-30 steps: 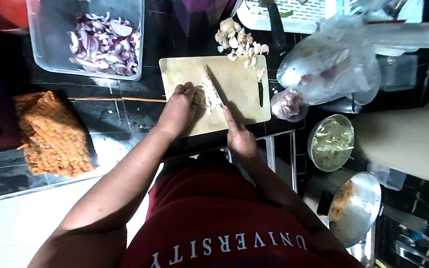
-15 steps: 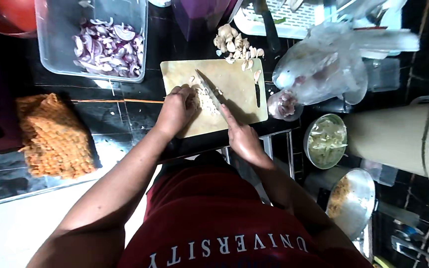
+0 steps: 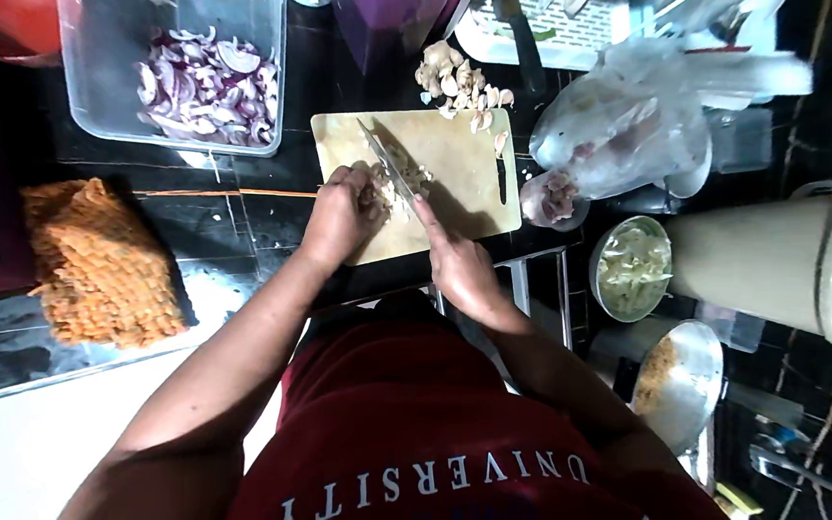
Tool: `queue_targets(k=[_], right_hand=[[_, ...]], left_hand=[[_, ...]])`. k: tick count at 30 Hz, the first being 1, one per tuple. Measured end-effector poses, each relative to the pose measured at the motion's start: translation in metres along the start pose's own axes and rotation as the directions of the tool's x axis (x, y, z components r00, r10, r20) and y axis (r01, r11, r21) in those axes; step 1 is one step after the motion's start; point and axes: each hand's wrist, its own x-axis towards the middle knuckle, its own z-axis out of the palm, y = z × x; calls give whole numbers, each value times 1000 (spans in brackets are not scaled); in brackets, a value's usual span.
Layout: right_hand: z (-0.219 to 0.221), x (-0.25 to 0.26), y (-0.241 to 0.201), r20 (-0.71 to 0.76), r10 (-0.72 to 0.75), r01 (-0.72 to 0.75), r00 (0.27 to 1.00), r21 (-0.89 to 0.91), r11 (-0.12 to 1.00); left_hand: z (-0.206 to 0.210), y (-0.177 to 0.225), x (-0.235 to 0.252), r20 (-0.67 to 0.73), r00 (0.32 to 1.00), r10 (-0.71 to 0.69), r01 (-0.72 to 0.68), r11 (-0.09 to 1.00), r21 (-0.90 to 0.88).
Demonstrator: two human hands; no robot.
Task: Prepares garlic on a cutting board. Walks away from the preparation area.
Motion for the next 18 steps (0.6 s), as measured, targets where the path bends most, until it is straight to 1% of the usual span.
queue_targets(k=[2, 5, 7, 9, 11, 13, 15, 17, 18], right_hand=[[10, -3, -6, 45, 13, -13, 999, -16, 1000], [36, -1, -3, 33, 0, 1, 999, -15, 1000], [28, 4, -2, 72, -5, 4, 997, 10, 1000], [10, 7, 2, 76, -45, 40, 996, 62, 997], [-2, 7, 6, 67, -61, 59, 996, 32, 998], [8, 8, 12, 35, -49, 50, 998, -21, 999], [26, 12, 18, -25, -54, 53, 998, -26, 998], [22, 14, 17, 23, -37, 38, 999, -35, 999], [16, 14, 16, 21, -56, 57, 998, -30, 998]], left_hand=[[-1, -2, -4, -18, 1000, 6, -7, 1000, -18], [-1, -4, -8, -42, 999, 19, -20, 999, -26], [-3, -5, -10, -58, 998, 24, -26, 999, -28], [-5, -5, -9, -77, 996, 36, -37, 999, -17], [-8, -5, -8, -99, 995, 17, -18, 1000, -5], [-11, -8, -8, -128, 992, -23, 27, 999, 30], [-14, -9, -3, -157, 986, -52, 60, 997, 46], [-15, -10, 4, -183, 982, -48, 56, 997, 43], [-14, -10, 6, -191, 981, -43, 52, 998, 41]])
